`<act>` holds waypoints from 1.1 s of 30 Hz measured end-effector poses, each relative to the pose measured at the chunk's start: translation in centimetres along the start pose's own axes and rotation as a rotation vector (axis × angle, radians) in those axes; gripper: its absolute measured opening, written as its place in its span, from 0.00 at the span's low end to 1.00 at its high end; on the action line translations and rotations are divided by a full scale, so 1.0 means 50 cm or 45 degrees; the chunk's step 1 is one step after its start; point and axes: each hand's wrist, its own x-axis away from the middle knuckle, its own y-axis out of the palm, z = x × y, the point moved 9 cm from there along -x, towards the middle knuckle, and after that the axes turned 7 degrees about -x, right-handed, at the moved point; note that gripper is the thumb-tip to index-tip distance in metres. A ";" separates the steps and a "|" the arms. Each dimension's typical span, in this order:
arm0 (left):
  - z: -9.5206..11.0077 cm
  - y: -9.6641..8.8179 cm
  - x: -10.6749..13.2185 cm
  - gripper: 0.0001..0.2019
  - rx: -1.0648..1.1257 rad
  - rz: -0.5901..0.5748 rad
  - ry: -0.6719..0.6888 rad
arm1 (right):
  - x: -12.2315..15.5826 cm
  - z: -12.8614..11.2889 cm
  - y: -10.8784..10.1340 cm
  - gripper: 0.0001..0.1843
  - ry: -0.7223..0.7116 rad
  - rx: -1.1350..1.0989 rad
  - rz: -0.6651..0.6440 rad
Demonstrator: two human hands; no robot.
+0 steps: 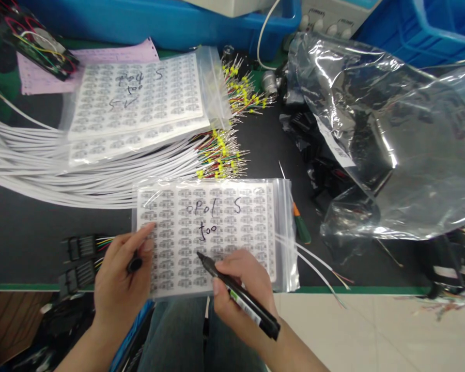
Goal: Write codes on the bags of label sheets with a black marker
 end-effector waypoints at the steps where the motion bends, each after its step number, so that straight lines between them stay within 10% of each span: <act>1: 0.000 0.001 0.000 0.16 -0.005 -0.003 -0.003 | -0.002 -0.004 0.004 0.13 -0.017 0.017 -0.006; 33: 0.000 -0.003 0.000 0.15 -0.028 0.013 -0.035 | 0.013 0.010 -0.016 0.12 0.057 0.063 -0.019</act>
